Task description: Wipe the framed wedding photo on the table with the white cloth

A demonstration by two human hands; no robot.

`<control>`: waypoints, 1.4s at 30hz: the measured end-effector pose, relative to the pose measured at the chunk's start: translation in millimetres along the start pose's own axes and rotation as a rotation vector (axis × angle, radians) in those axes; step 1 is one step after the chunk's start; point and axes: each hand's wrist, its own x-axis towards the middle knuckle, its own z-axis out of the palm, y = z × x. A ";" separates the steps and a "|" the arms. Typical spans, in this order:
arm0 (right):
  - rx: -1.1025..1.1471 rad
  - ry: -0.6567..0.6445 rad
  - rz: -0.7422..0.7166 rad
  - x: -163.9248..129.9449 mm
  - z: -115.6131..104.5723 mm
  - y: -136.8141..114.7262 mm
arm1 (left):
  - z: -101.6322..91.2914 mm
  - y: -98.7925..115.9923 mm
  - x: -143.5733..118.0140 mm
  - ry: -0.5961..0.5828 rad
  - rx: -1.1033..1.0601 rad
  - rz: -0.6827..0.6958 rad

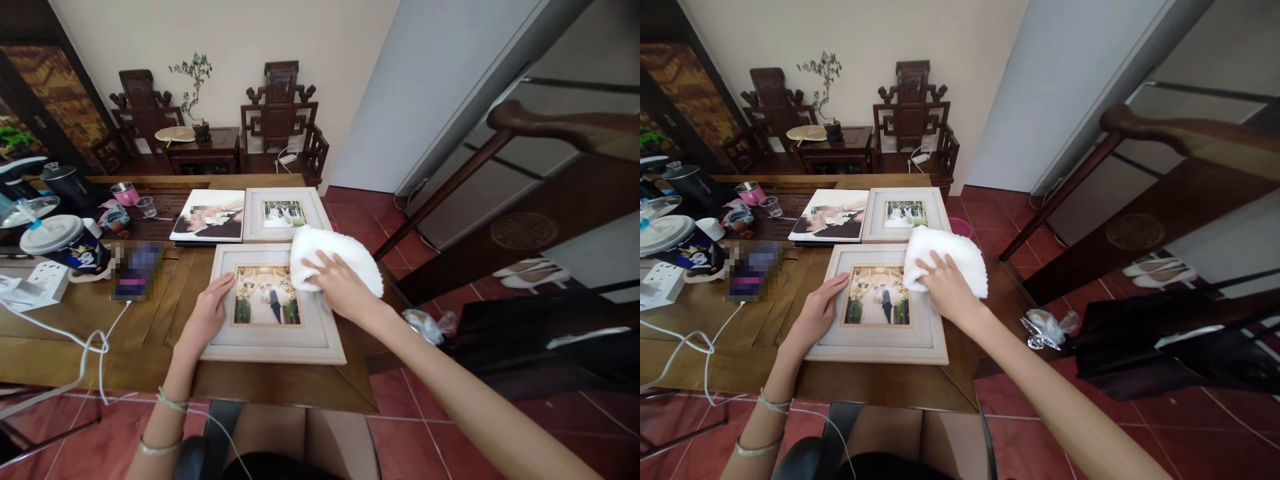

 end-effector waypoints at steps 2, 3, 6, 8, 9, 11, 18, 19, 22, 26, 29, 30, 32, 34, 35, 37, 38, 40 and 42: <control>0.050 -0.021 -0.036 -20.5 -3.0 -12.2 | -0.2 0.3 0.2 0.004 0.001 0.005; 0.079 -0.038 -0.056 -32.0 -4.3 -18.3 | -0.4 0.7 0.2 0.005 0.002 0.009; 0.174 -0.110 -0.105 -69.2 -7.1 -33.2 | -1.0 2.3 0.3 0.004 0.012 0.017; 0.235 -0.135 -0.117 -93.4 -8.3 -40.3 | -1.3 3.3 0.2 -0.001 0.017 0.014; 0.265 -0.133 -0.124 -103.9 -8.7 -43.3 | -1.3 3.7 0.1 -0.003 0.016 0.011; 0.316 -0.114 -0.151 -118.8 -9.2 -48.8 | -1.3 4.0 -0.3 -0.005 0.008 0.010; 0.293 -0.074 -0.110 -77.1 0.9 -52.1 | -1.0 1.1 -1.0 -0.010 -0.004 0.038; 0.258 -0.039 -0.094 -61.5 3.3 -47.5 | -1.1 0.4 -0.9 -0.013 -0.006 0.039; 0.123 0.121 -0.030 -11.6 9.7 -27.8 | -1.1 -1.0 -0.5 -0.024 0.002 0.036; -0.056 0.201 -0.019 37.1 16.9 -10.8 | -1.0 -1.3 0.3 -0.022 0.008 0.026; -0.134 0.149 -0.053 40.8 19.1 -17.1 | -0.9 -0.4 0.3 -0.021 0.007 0.013; -0.138 0.127 -0.063 34.9 18.1 -22.1 | -0.8 0.0 0.2 -0.020 0.009 0.010; -0.112 0.064 -0.090 14.7 12.8 -34.0 | -0.6 0.6 -0.1 -0.016 0.010 0.009; -0.060 -0.021 -0.140 -12.7 3.3 -46.6 | -0.4 1.1 -0.5 -0.009 0.003 0.007; -0.033 -0.059 -0.170 -27.2 -2.2 -52.6 | -0.4 1.3 -0.7 -0.007 -0.004 0.004; 0.027 -0.105 -0.244 -54.3 -12.1 -63.5 | -0.6 1.8 -1.0 -0.005 -0.020 0.002; 0.061 -0.117 -0.277 -65.5 -15.5 -68.1 | -0.8 2.1 -1.1 -0.005 -0.028 0.003; 0.143 -0.125 -0.317 -80.0 -17.0 -75.3 | -1.3 2.4 -1.4 -0.005 -0.037 0.009; 0.230 -0.115 -0.308 -81.5 -10.7 -78.5 | -1.7 2.1 -1.6 -0.008 -0.032 0.012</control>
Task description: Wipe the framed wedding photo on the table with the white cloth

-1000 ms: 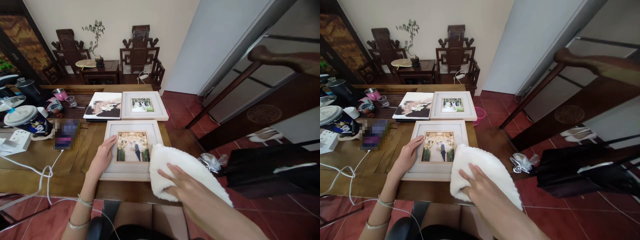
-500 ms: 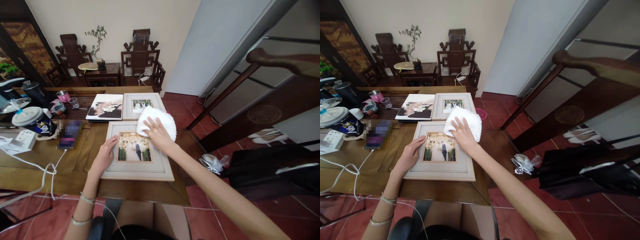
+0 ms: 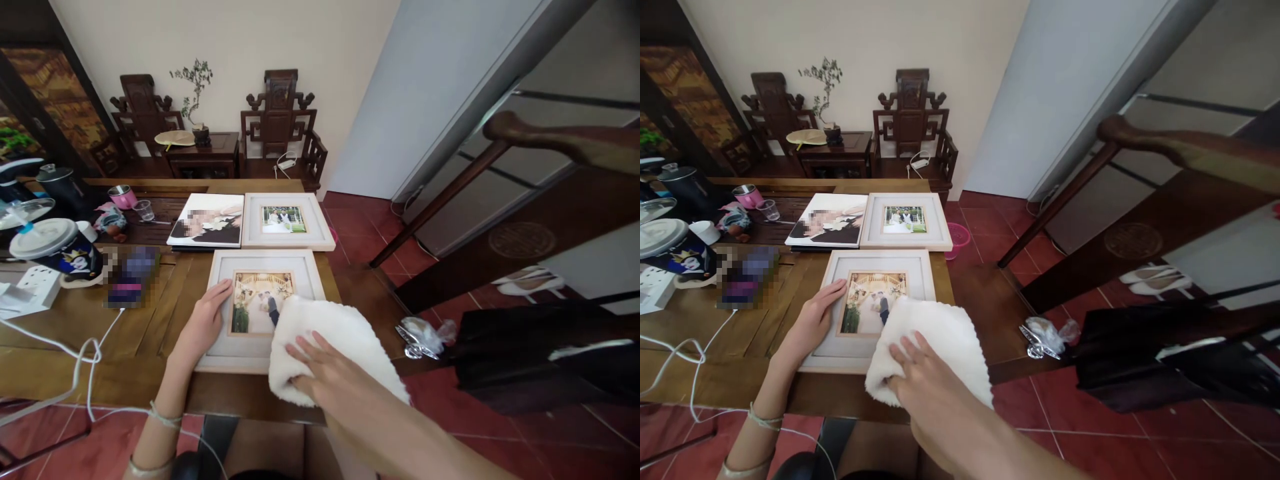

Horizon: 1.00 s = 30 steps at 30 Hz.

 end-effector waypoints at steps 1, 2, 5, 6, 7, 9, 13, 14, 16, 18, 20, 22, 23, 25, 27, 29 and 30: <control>0.031 0.018 0.018 4.6 4.5 3.0 | 0.0 -0.4 -0.1 -0.001 0.005 0.003; 0.049 0.038 0.042 12.1 8.9 8.4 | 0.0 -1.0 -0.2 -0.001 0.008 0.009; 0.017 0.121 0.126 46.3 16.2 36.4 | 0.6 -3.4 0.0 0.001 0.012 0.037; -0.013 0.168 0.169 59.5 15.7 47.8 | 0.8 -4.2 0.2 0.000 0.013 0.041; -0.049 0.219 0.193 72.5 13.8 58.9 | 0.9 -4.7 0.5 -0.002 0.015 0.041; -0.131 0.258 0.222 95.0 7.7 77.7 | 0.6 -4.9 1.3 -0.011 0.021 0.034; -0.265 0.171 0.203 109.8 -1.4 86.3 | -0.8 -2.1 2.9 -0.028 0.041 0.010; -0.274 0.143 0.185 105.4 -2.4 81.4 | -0.9 -1.1 3.1 -0.027 0.044 0.005; -0.245 0.080 0.146 88.1 -4.4 65.3 | -0.8 0.6 3.2 -0.019 0.041 -0.004; -0.172 0.003 0.092 63.7 -7.5 44.7 | -0.1 1.7 3.0 -0.010 0.034 -0.013; -0.094 -0.057 0.014 39.4 -10.9 24.5 | 1.0 1.9 2.6 -0.007 0.034 -0.020; -0.031 -0.075 -0.058 22.4 -11.9 8.9 | 2.0 1.5 2.1 -0.009 0.041 -0.024; -0.005 -0.073 -0.078 18.3 -10.8 3.9 | 2.4 1.1 1.8 -0.010 0.046 -0.023; 0.039 -0.059 -0.077 20.0 -5.7 0.8 | 2.8 0.2 1.4 -0.010 0.056 -0.019; 0.046 -0.024 -0.033 34.3 1.7 7.9 | 2.7 -0.4 1.1 -0.016 0.063 -0.014; -0.007 0.044 0.040 57.7 7.9 24.2 | 1.9 -0.2 1.1 -0.032 0.068 -0.011; -0.055 0.084 0.081 71.3 9.7 34.7 | 1.4 0.2 1.2 -0.041 0.071 -0.011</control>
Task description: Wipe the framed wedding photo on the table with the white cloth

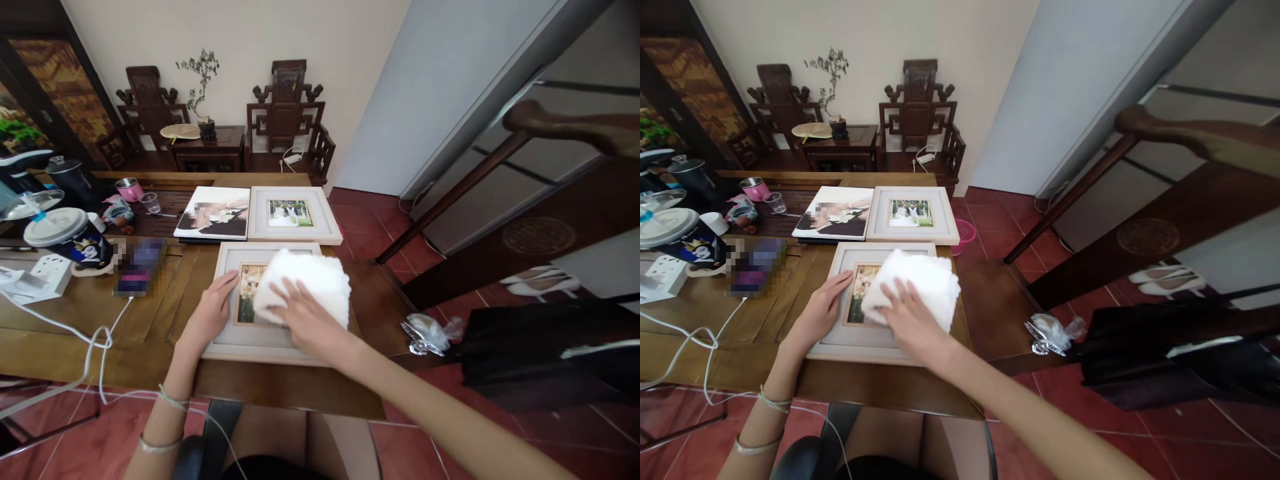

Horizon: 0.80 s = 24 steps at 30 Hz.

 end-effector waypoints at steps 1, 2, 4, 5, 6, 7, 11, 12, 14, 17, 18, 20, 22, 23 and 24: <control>-0.056 0.054 0.043 14.6 2.4 9.8 | -0.6 0.5 0.2 -0.007 0.004 -0.001; -0.110 0.104 0.069 28.7 3.7 19.3 | -1.1 1.1 0.4 -0.012 0.009 -0.003; -0.178 0.134 0.109 52.1 4.1 34.3 | -1.8 2.2 1.0 -0.013 0.016 -0.013; -0.196 0.124 0.111 59.8 3.7 38.5 | -1.9 2.6 1.3 -0.013 0.016 -0.016; -0.204 0.102 0.104 64.1 3.3 40.1 | -1.8 2.8 1.5 -0.013 0.014 -0.017; -0.209 0.080 0.087 64.5 2.8 39.0 | -1.5 2.9 1.6 -0.011 0.011 -0.016; -0.168 -0.017 -0.007 32.1 -1.7 14.7 | 1.0 1.9 0.6 0.000 0.010 -0.016; -0.134 -0.056 -0.032 18.6 -4.7 6.1 | 1.5 1.7 0.2 0.003 0.012 -0.019; -0.042 -0.142 -0.089 -8.4 -13.0 -10.9 | 2.0 2.0 -0.5 0.006 0.011 -0.024; 0.073 -0.207 -0.170 -35.1 -25.1 -30.7 | 1.1 4.0 -0.6 -0.004 0.007 -0.022; 0.097 -0.214 -0.186 -37.7 -26.8 -34.7 | 0.7 4.9 -0.5 -0.010 0.009 -0.023; 0.124 -0.203 -0.194 -32.3 -24.4 -37.8 | 0.2 6.1 -0.3 -0.016 0.019 -0.027; 0.115 -0.163 -0.166 -14.9 -15.3 -34.0 | 0.3 6.5 -0.3 -0.018 0.023 -0.029; 0.092 -0.129 -0.135 -2.9 -9.6 -29.7 | 0.5 6.5 -0.3 -0.019 0.022 -0.026; 0.056 -0.083 -0.101 10.3 -4.2 -24.0 | 0.6 6.4 -0.2 -0.021 0.020 -0.022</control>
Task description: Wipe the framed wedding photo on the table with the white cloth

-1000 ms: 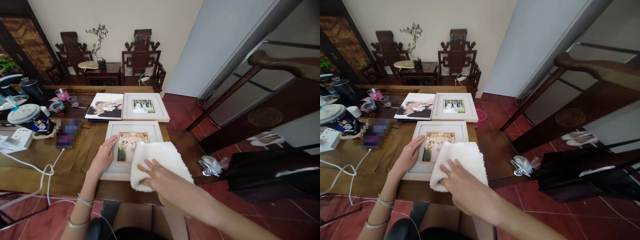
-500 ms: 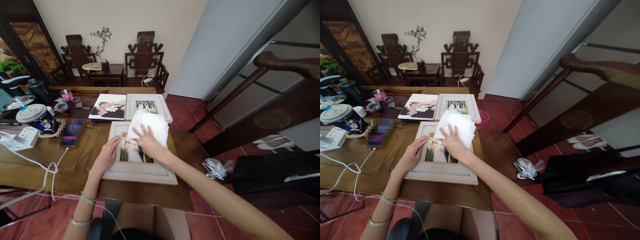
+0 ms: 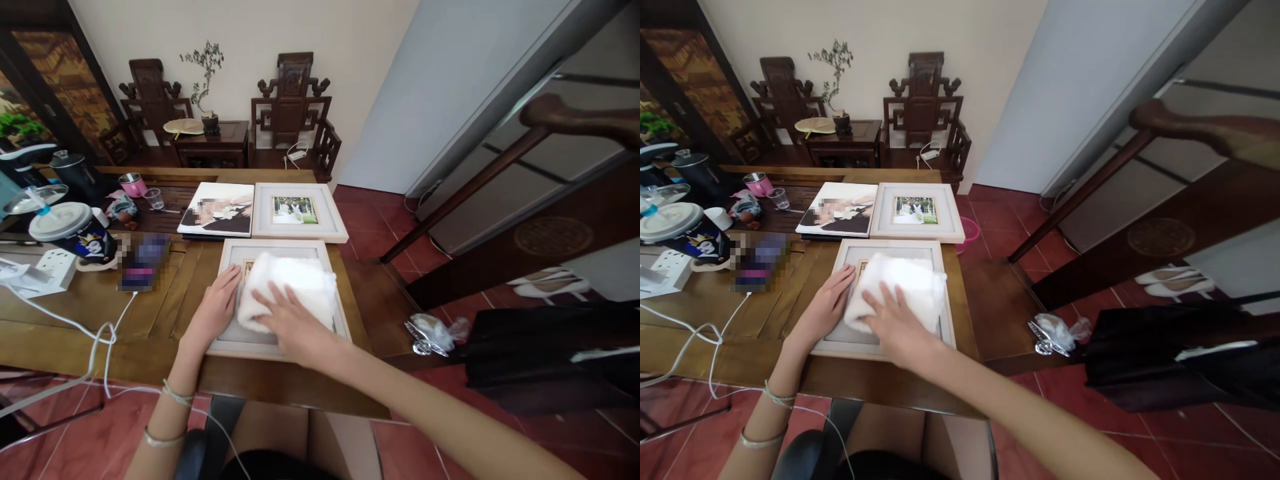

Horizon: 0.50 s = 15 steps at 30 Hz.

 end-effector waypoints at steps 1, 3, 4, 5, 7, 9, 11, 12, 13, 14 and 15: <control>-0.046 0.051 0.042 13.5 3.0 8.3 | 0.0 0.0 0.0 -0.004 -0.003 0.000; -0.130 0.142 0.121 39.5 4.7 25.7 | -0.5 0.6 0.3 -0.009 -0.009 -0.010; -0.160 0.170 0.146 50.9 3.4 33.8 | -1.0 1.1 0.4 -0.012 -0.013 -0.018; -0.183 0.179 0.156 60.6 1.1 40.6 | -1.6 1.6 0.7 -0.014 -0.017 -0.026; -0.213 0.153 0.147 73.0 -4.2 49.1 | -2.6 2.2 1.1 -0.005 -0.020 -0.028; -0.232 0.110 0.109 73.0 -7.6 48.9 | -2.6 1.8 1.2 0.017 -0.019 -0.020; -0.219 0.076 0.060 59.7 -8.3 40.7 | -1.3 0.4 0.8 0.038 -0.019 -0.016; -0.195 0.055 0.025 48.7 -8.3 34.4 | -0.4 -0.6 0.4 0.043 -0.020 -0.017; -0.161 0.029 -0.017 35.6 -8.5 27.4 | 0.7 -1.4 -0.1 0.045 -0.021 -0.019; -0.119 0.002 -0.061 21.5 -9.3 20.2 | 1.7 -2.2 -0.6 0.043 -0.021 -0.020; -0.076 -0.026 -0.098 7.3 -10.7 13.5 | 2.5 -2.7 -1.1 0.041 -0.019 -0.018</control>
